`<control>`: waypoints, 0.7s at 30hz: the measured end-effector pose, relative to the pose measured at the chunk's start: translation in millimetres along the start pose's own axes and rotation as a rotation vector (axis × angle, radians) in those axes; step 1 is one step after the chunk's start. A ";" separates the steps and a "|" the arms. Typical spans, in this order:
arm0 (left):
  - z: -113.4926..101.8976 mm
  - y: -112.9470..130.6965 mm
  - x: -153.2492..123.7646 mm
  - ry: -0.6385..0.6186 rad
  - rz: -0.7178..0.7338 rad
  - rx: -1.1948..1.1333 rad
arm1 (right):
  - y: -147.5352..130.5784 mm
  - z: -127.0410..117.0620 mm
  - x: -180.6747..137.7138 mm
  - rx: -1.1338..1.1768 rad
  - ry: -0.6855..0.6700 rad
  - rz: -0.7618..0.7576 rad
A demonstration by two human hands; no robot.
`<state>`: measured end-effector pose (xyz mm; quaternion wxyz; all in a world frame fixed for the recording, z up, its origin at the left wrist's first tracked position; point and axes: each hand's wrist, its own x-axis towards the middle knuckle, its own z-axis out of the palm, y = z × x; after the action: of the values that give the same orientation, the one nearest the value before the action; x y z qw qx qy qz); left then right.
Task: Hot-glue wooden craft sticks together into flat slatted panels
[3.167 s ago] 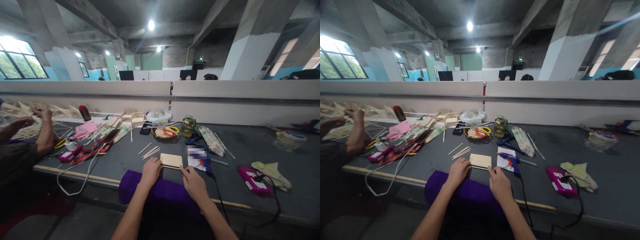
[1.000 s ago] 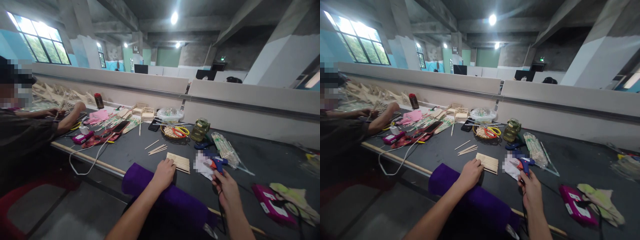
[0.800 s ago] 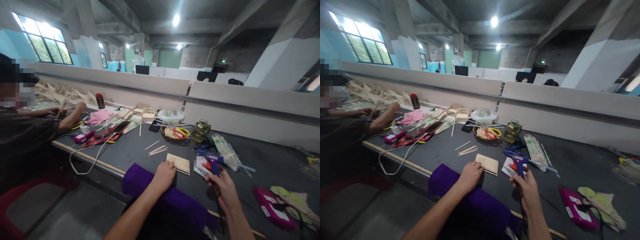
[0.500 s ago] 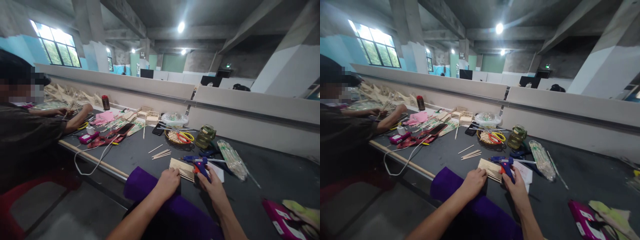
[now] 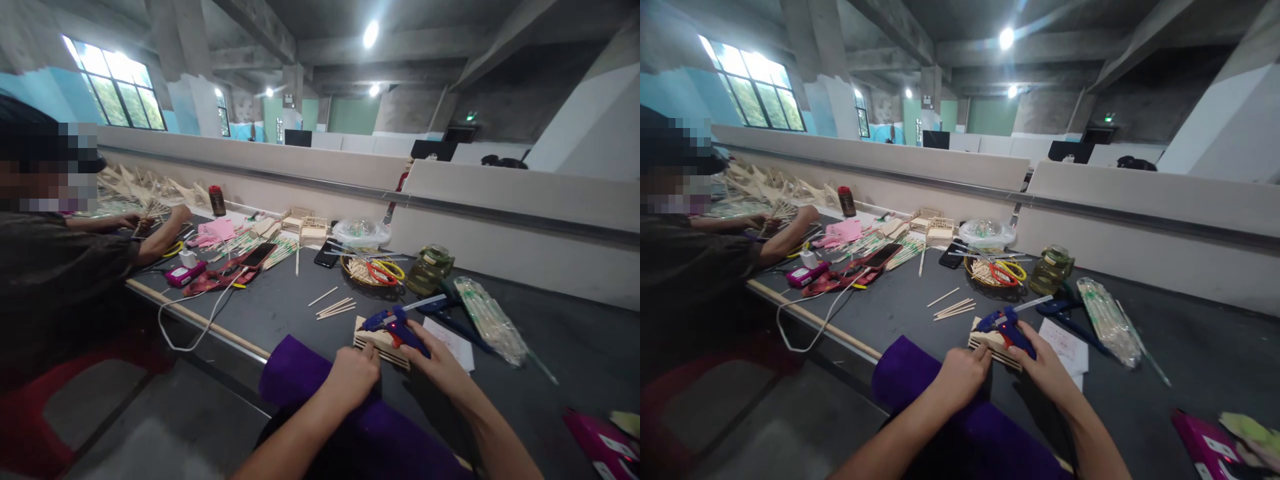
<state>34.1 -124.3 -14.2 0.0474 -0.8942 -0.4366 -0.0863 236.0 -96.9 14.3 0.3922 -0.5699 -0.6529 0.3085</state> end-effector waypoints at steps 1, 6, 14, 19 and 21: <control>0.0 -0.3 0.2 -0.004 0.002 -0.006 | 1.3 -0.1 1.1 0.004 -0.013 0.010; -0.5 -0.7 0.2 -0.005 0.006 -0.014 | -1.2 -1.0 3.4 0.006 -0.040 0.018; -0.9 -1.3 -0.3 -0.003 0.009 -0.021 | -6.3 0.9 2.5 -0.038 -0.057 -0.013; -2.7 -1.1 0.0 -0.015 0.001 -0.032 | -7.2 1.7 2.2 -0.084 -0.070 -0.033; -3.2 -0.8 0.0 -0.022 -0.004 -0.029 | -8.7 1.7 1.9 -0.090 -0.079 -0.047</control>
<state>33.1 -124.3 -11.0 0.0295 -0.8948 -0.4377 -0.0827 230.1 -96.3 21.1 0.3473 -0.5590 -0.6941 0.2917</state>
